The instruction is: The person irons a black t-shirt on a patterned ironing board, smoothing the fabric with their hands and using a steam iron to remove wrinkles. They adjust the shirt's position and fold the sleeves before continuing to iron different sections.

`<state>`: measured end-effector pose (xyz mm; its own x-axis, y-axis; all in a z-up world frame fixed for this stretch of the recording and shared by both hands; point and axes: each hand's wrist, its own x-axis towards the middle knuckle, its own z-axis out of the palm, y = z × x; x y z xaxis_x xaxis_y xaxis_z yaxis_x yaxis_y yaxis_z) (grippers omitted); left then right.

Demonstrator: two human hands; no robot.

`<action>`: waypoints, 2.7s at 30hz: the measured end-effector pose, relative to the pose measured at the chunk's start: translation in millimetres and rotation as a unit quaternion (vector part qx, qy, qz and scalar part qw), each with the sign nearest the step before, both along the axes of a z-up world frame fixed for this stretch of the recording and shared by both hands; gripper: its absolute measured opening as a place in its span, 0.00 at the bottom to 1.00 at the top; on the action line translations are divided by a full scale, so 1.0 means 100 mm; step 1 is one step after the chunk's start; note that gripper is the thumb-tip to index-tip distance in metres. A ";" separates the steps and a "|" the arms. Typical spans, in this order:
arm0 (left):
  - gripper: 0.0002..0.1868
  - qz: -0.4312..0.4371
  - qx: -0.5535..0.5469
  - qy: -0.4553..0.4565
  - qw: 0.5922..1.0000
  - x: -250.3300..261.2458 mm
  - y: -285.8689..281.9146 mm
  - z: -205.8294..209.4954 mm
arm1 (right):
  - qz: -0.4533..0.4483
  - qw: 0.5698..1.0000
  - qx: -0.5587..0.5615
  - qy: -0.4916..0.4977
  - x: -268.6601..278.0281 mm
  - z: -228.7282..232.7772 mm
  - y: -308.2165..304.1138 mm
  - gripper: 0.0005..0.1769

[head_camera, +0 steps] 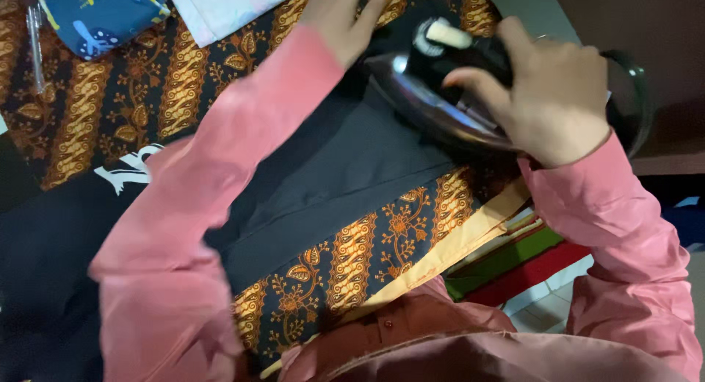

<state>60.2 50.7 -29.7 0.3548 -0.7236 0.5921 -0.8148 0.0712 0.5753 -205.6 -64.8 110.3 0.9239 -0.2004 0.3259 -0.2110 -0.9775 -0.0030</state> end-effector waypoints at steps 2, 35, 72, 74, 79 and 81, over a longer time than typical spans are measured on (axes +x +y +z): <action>0.15 0.005 0.015 0.007 1.000 -0.26 0.30 0.16 | -0.022 1.000 0.016 0.004 -0.04 -0.02 -0.06 0.31; 0.32 -0.072 0.221 -0.104 0.967 -1.11 0.92 0.11 | -0.087 0.994 -0.013 0.062 0.21 0.02 -0.07 0.23; 0.39 -0.102 0.220 -0.106 0.964 -0.84 1.10 -0.12 | 0.006 0.999 -0.026 0.036 0.40 -0.09 0.08 0.10; 0.39 -0.089 0.234 -0.115 0.961 -0.84 1.27 -0.06 | -0.014 0.997 -0.039 0.071 0.32 0.02 0.19 0.15; 0.39 -0.073 0.241 -0.112 0.961 -0.91 1.37 0.03 | -0.039 0.996 -0.039 0.063 0.19 0.11 0.58 0.29; 0.39 -0.072 0.247 -0.110 0.960 -0.90 1.37 0.03 | -0.029 0.998 -0.037 0.049 0.22 0.12 0.60 0.29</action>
<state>-29.5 187.7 -26.4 0.1356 -0.9678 0.2120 -0.9223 -0.0452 0.3839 -183.6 -4.6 122.3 0.9398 -0.2324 0.2505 -0.2620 -0.9607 0.0917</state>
